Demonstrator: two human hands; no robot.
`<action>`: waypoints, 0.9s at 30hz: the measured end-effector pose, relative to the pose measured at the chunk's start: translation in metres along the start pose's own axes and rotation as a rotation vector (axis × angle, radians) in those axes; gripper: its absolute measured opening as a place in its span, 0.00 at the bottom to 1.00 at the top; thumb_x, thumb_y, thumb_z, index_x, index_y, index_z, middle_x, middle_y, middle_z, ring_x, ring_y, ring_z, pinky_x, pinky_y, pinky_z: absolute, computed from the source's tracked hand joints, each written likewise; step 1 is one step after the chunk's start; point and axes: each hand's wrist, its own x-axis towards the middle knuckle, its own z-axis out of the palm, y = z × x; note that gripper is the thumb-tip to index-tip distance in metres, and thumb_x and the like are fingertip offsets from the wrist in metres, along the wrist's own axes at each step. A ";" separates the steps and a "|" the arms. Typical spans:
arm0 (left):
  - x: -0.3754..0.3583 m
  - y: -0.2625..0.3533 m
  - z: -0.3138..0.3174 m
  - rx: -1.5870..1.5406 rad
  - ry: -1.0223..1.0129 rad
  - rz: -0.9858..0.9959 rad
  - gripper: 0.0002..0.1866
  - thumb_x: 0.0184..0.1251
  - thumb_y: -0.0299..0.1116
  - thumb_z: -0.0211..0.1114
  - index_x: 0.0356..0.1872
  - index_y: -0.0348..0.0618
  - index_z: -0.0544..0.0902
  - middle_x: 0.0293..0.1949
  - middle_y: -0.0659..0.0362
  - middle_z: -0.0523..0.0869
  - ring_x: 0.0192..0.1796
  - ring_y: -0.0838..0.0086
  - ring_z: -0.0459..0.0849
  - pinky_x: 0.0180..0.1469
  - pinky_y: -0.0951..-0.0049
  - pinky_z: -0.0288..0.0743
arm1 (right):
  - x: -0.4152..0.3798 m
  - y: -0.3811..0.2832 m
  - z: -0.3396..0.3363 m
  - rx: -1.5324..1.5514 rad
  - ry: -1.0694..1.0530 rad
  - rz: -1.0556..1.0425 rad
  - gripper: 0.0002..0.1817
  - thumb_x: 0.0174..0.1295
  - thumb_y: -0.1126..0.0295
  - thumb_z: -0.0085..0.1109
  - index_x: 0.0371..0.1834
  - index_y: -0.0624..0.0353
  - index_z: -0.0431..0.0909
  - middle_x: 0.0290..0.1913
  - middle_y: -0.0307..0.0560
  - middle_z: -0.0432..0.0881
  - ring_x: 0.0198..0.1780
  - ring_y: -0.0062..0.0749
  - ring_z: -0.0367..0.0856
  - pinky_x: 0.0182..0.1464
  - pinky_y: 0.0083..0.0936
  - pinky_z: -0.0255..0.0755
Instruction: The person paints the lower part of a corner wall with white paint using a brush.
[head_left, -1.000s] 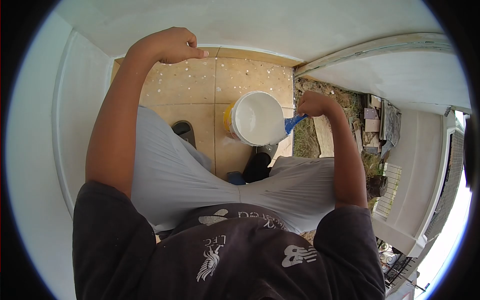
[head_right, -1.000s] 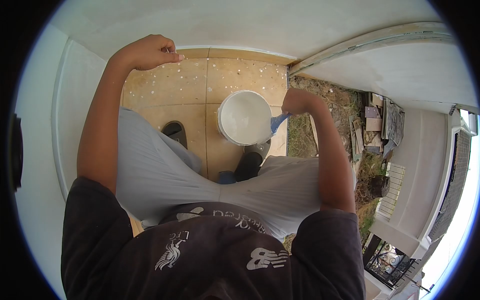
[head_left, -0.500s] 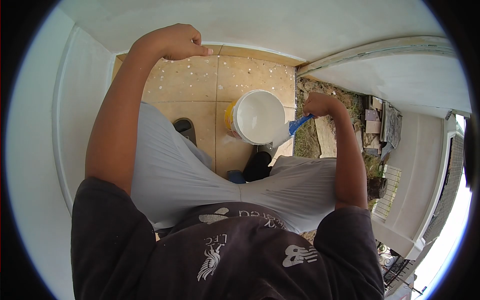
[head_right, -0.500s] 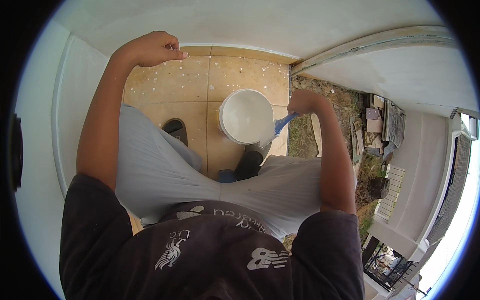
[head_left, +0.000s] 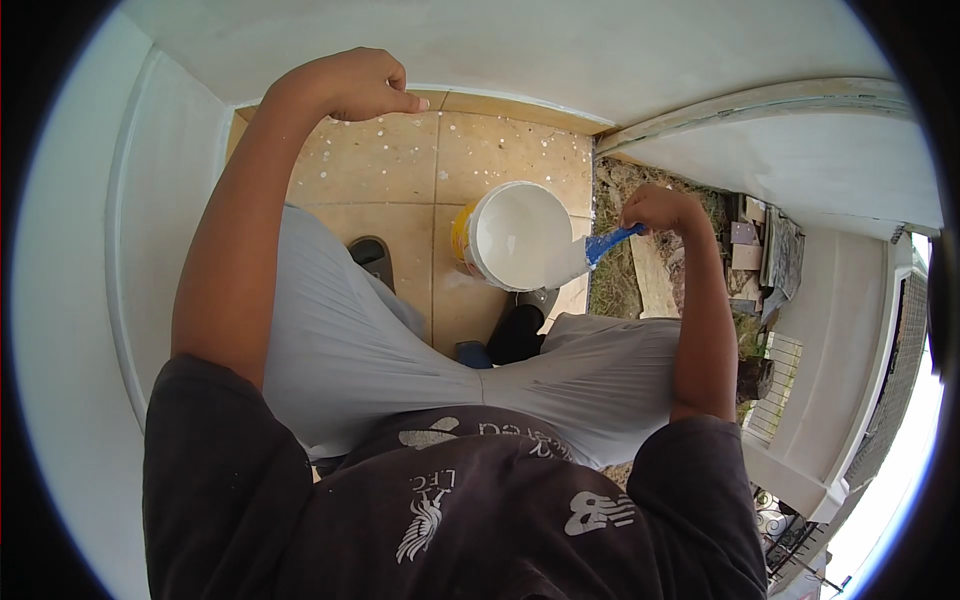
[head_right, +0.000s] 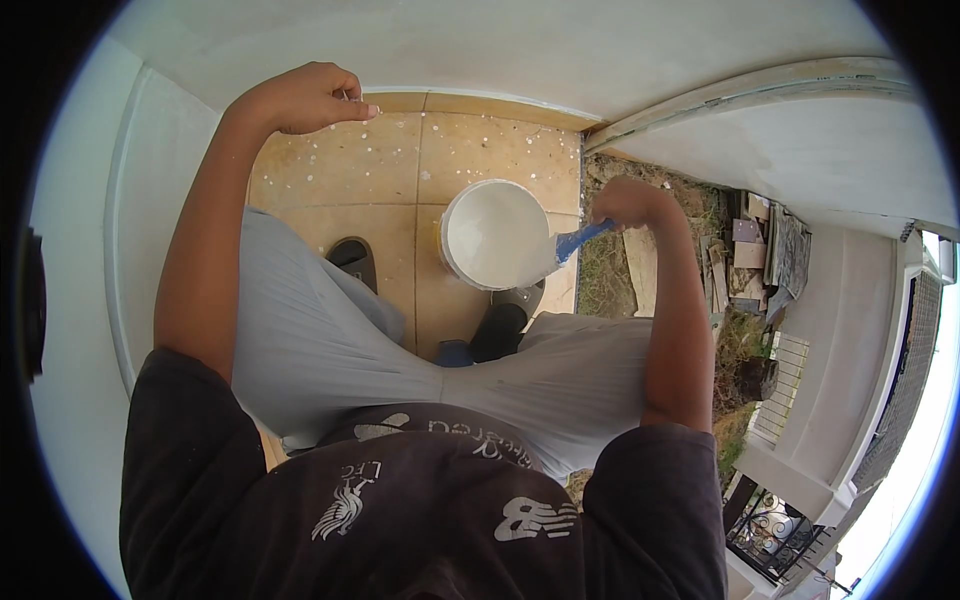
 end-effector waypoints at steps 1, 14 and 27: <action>0.000 0.000 0.000 0.000 0.004 0.008 0.25 0.64 0.56 0.65 0.34 0.38 0.82 0.22 0.59 0.78 0.25 0.75 0.73 0.30 0.70 0.68 | -0.001 0.006 0.000 0.070 -0.001 0.001 0.12 0.54 0.65 0.61 0.32 0.63 0.86 0.21 0.40 0.81 0.21 0.24 0.76 0.25 0.23 0.69; 0.000 0.001 -0.002 -0.003 -0.011 0.004 0.27 0.62 0.57 0.65 0.38 0.37 0.83 0.30 0.54 0.84 0.33 0.68 0.80 0.39 0.67 0.74 | 0.050 0.088 0.081 0.554 -0.064 0.107 0.17 0.60 0.73 0.62 0.53 0.62 0.82 0.43 0.37 0.84 0.45 0.23 0.77 0.51 0.27 0.70; 0.001 0.000 -0.005 -0.015 -0.032 0.024 0.30 0.60 0.59 0.65 0.44 0.36 0.84 0.39 0.47 0.86 0.41 0.62 0.84 0.45 0.63 0.77 | 0.063 0.089 0.099 0.427 -0.107 0.262 0.22 0.58 0.67 0.60 0.59 0.42 0.80 0.44 0.38 0.83 0.45 0.30 0.78 0.41 0.32 0.76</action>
